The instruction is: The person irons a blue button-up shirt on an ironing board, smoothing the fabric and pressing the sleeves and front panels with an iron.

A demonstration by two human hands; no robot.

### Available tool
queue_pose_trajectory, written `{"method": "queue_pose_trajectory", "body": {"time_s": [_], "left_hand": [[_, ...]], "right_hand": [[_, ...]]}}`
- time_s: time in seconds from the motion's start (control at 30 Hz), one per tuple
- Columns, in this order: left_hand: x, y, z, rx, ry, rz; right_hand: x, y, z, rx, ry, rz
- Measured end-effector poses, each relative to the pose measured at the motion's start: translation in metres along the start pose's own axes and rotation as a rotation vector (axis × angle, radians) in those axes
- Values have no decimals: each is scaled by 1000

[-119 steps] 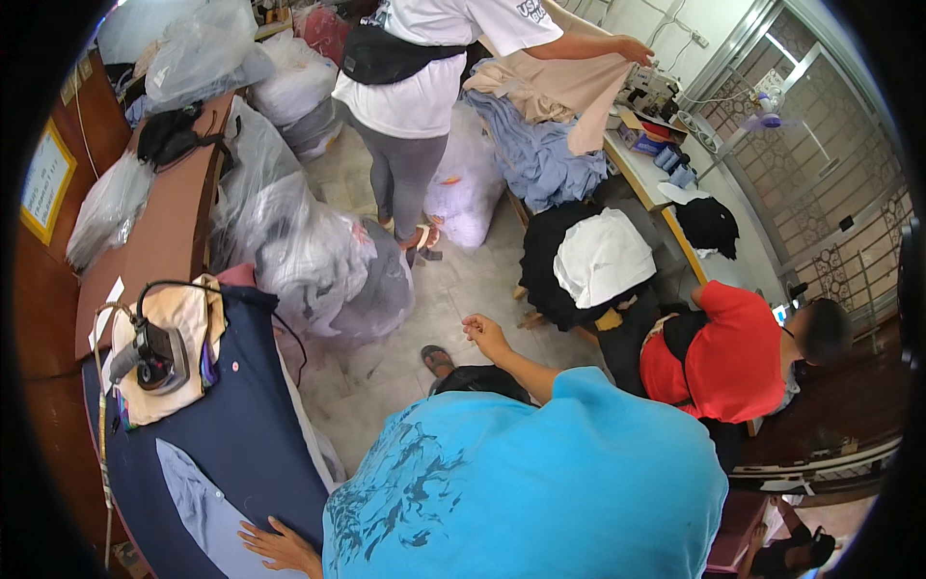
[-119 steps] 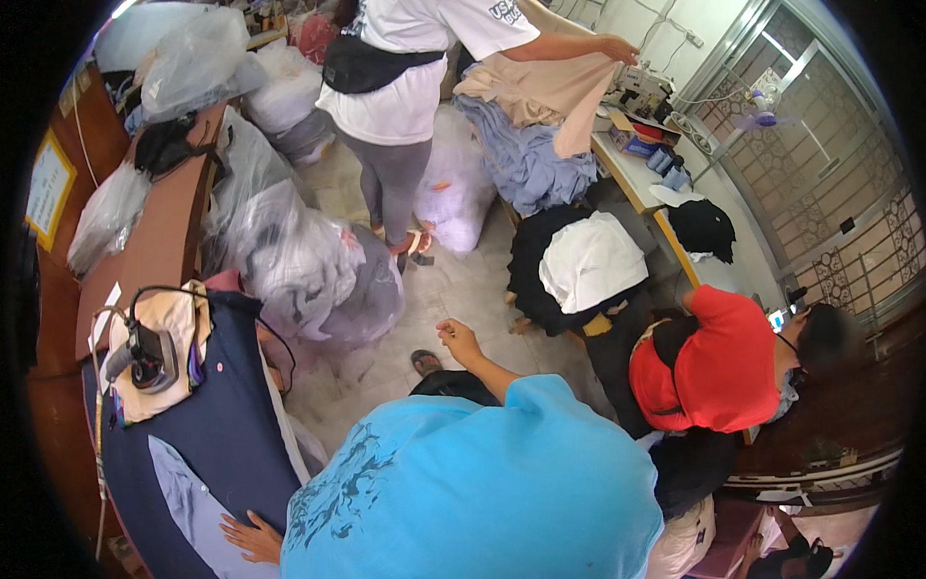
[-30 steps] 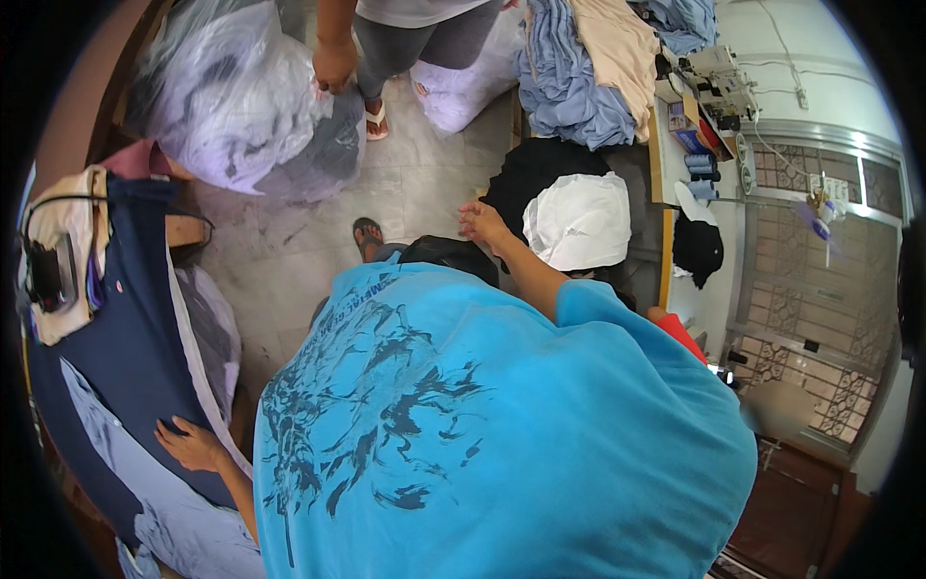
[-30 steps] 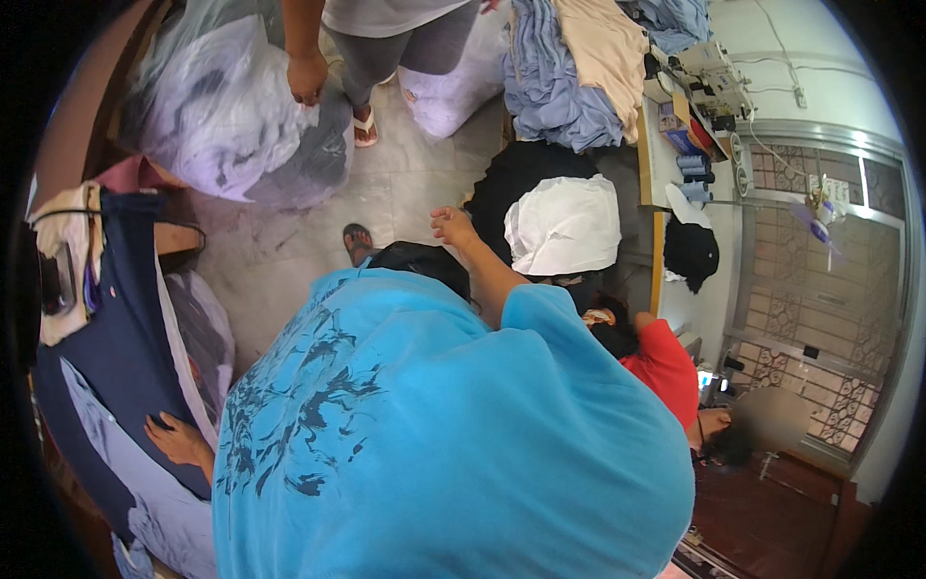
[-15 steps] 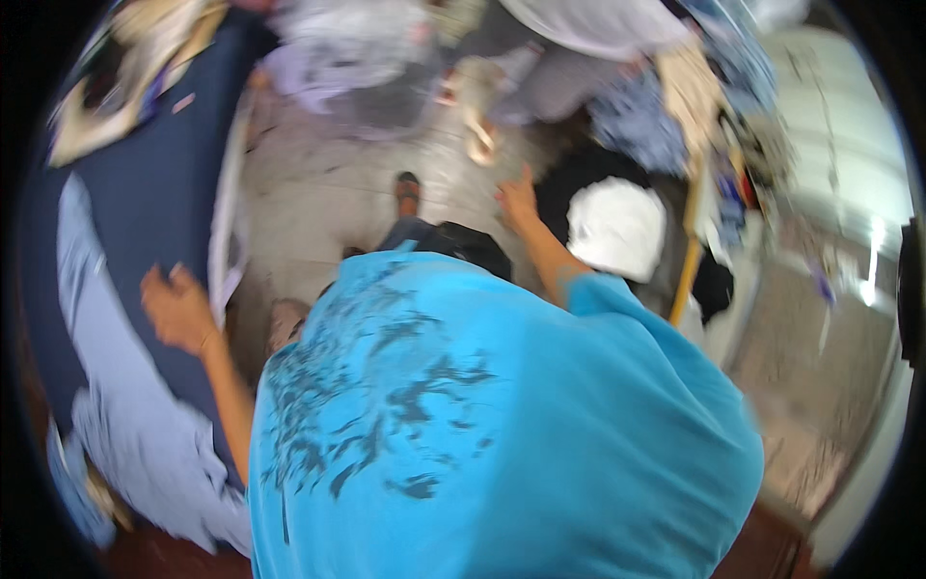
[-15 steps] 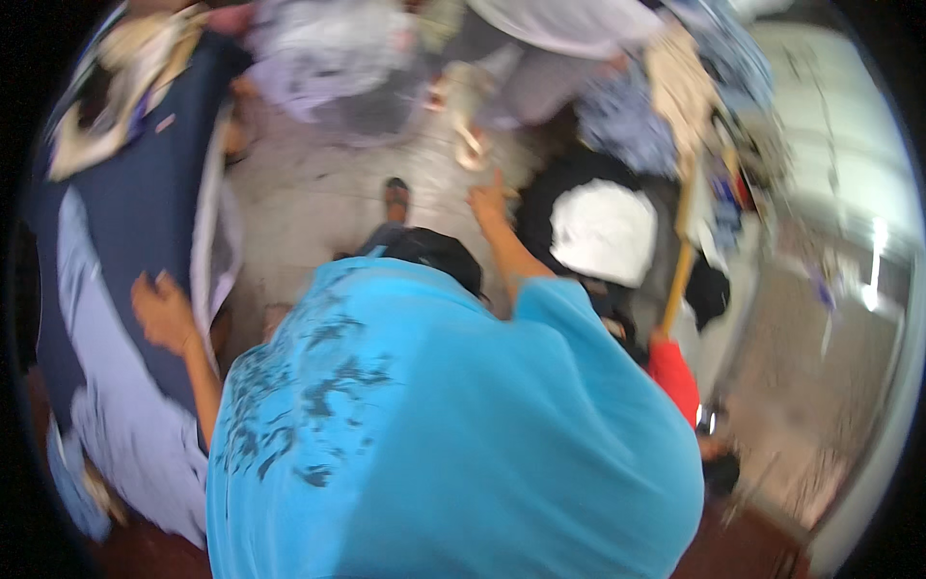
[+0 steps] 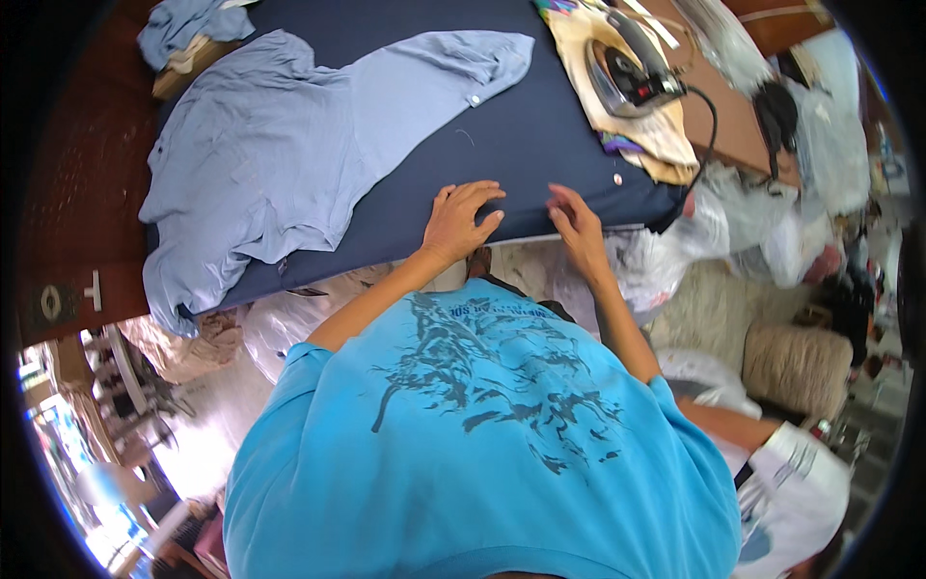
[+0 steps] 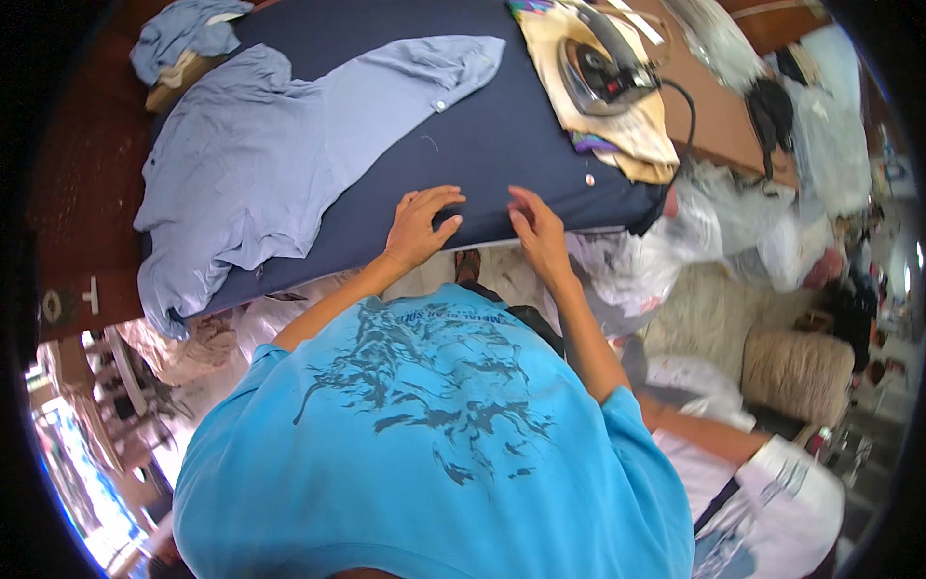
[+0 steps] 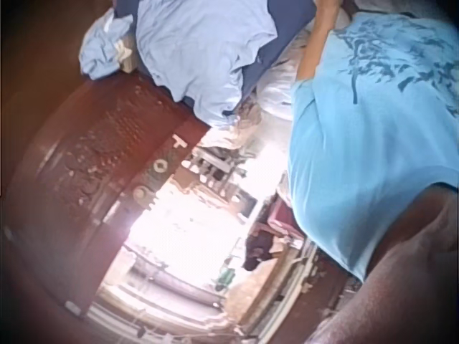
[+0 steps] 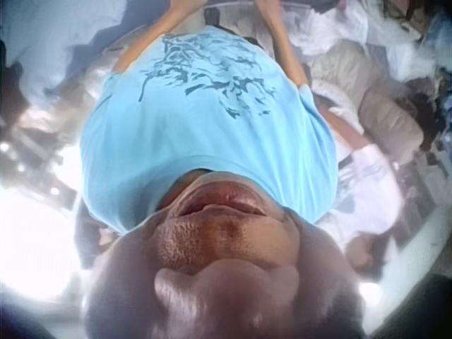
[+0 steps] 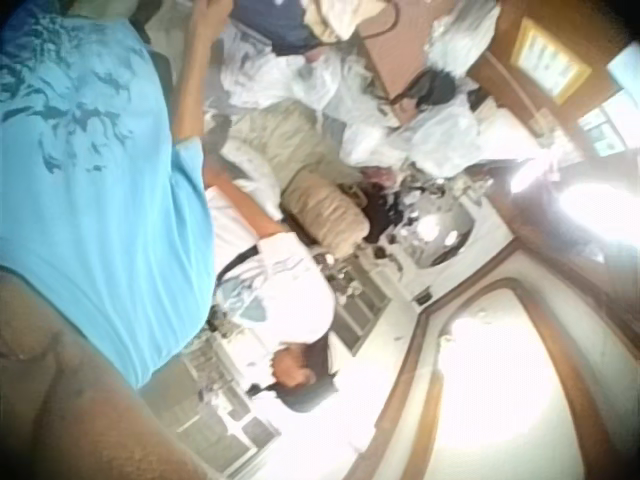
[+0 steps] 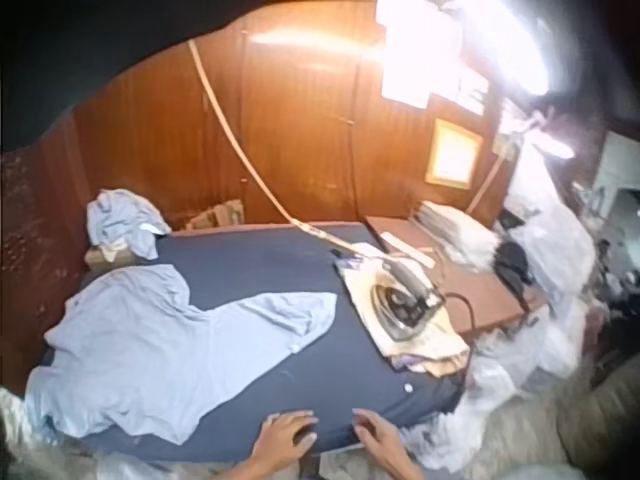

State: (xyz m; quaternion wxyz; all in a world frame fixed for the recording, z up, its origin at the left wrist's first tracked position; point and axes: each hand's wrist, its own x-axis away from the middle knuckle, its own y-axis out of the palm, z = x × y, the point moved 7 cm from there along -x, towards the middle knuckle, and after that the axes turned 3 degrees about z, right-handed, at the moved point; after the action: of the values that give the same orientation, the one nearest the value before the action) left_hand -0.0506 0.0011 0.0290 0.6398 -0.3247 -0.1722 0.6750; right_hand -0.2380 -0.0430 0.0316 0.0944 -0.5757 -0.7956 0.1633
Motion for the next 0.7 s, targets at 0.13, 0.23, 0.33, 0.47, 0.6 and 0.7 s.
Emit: {"method": "queue_pose_trajectory", "body": {"time_s": [0.13,0.23,0.33,0.47,0.6,0.7], "left_hand": [[-5,-34,-14,-100,5,185],[-14,-74,-32,-570,-163,448],[-4,-90,-84,-779,-306,457],[5,-111,-95,-781,-369,346],[41,-125,-89,-852,-444,296],[37,-132,-79,-807,-456,289]], "right_hand": [[-106,30,-42,362,-305,-143],[-166,49,-51,612,-573,-114],[-214,64,-45,796,-790,-118],[-236,77,-39,898,-777,-382],[-207,76,-45,840,-652,-508],[-228,57,-53,519,-262,-408]]}}
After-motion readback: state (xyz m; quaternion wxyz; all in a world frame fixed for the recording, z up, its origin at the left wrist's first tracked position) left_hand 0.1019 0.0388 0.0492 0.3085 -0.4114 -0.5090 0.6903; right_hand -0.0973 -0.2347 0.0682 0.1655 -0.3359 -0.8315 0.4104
